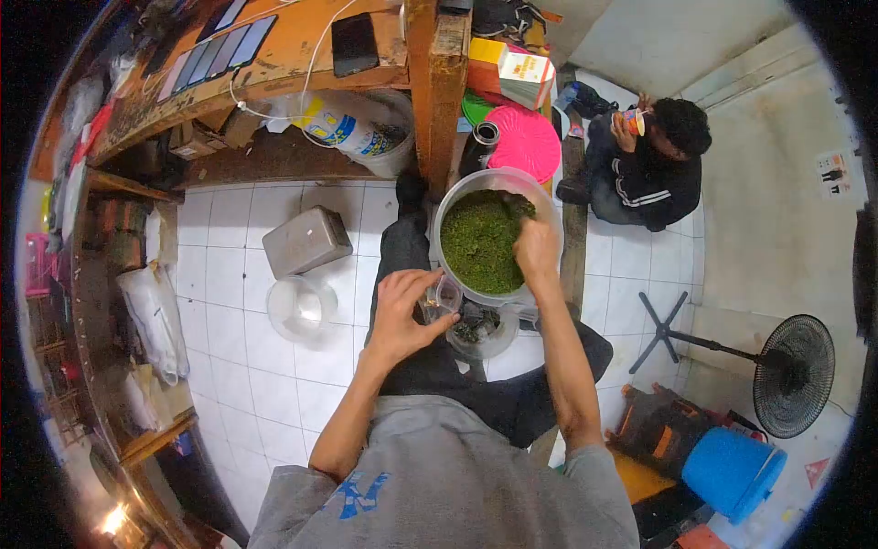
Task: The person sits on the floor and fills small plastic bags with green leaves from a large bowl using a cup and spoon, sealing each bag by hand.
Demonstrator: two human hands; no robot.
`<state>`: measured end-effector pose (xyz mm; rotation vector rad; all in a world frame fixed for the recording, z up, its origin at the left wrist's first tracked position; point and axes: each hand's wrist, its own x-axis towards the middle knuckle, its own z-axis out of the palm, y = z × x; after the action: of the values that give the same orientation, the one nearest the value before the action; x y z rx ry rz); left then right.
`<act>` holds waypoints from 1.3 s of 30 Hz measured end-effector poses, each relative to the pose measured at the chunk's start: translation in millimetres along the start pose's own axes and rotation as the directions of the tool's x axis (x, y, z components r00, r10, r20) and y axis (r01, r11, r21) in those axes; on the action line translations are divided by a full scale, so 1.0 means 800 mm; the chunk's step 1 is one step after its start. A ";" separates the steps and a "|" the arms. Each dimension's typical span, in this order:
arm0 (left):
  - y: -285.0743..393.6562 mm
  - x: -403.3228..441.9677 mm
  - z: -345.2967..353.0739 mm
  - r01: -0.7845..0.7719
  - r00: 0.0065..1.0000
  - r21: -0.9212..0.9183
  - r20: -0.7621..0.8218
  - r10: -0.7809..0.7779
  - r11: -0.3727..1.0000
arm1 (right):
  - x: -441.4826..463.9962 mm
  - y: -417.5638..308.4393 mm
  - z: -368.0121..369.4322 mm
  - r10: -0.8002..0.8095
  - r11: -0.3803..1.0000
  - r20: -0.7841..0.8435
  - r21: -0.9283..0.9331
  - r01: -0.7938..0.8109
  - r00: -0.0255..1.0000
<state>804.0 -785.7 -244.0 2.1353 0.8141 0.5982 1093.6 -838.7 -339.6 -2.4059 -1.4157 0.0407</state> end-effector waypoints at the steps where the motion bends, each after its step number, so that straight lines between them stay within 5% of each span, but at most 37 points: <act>1: 0.000 0.003 -0.002 0.003 1.000 -0.006 -0.001 -0.003 1.000 | 0.003 -0.008 0.011 -0.113 0.993 -0.016 0.018 0.113 0.993; 5: -0.003 0.000 -0.016 0.018 0.999 0.003 -0.039 -0.018 1.000 | 0.003 -0.032 0.009 0.015 0.981 0.171 0.188 -0.048 0.985; 7: -0.012 0.000 -0.016 0.034 0.998 0.019 -0.056 -0.033 0.999 | 0.008 -0.033 0.013 0.034 0.986 0.080 0.160 -0.047 0.996; 9: -0.012 0.003 -0.018 0.023 0.998 0.014 -0.055 -0.022 1.000 | 0.010 -0.037 0.023 -0.035 0.996 0.115 0.080 0.026 0.993; 15: -0.020 0.007 -0.019 0.039 0.997 0.025 -0.074 -0.037 0.999 | -0.034 -0.057 -0.036 -0.089 0.944 0.252 0.330 0.001 0.964; 17: -0.021 0.013 -0.016 0.063 0.994 0.042 -0.095 -0.059 0.997 | -0.038 -0.041 -0.057 0.048 0.869 0.526 0.397 -0.295 0.849; 19: -0.024 0.024 -0.010 0.033 0.994 0.024 -0.102 -0.031 0.999 | -0.046 -0.012 -0.054 0.047 0.797 0.547 0.484 -0.361 0.836; 21: -0.021 0.039 -0.005 0.019 0.991 0.034 -0.134 -0.014 0.999 | -0.047 -0.002 -0.072 0.144 0.633 0.687 0.490 -0.600 0.712; 27: -0.003 0.104 0.031 -0.081 0.985 0.086 -0.143 0.093 0.993 | -0.060 0.004 -0.136 0.266 0.419 0.593 0.639 -0.645 0.760; 31: 0.001 0.130 0.072 -0.105 0.987 0.140 -0.109 0.120 0.985 | -0.071 0.000 -0.163 0.297 0.425 0.437 0.735 -0.528 0.849; 34: 0.002 0.139 0.095 -0.092 0.991 0.077 -0.091 0.099 0.993 | -0.083 -0.017 -0.164 0.269 0.707 0.103 0.654 -0.269 0.957; 39: 0.001 0.139 0.117 -0.108 0.989 0.044 -0.098 0.112 0.993 | -0.099 -0.043 -0.164 0.202 0.851 -0.100 0.509 -0.124 0.974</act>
<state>940.3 -752.7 -282.9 2.2108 0.7713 0.7579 1050.6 -928.0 -217.4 -2.0337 -0.9769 0.2361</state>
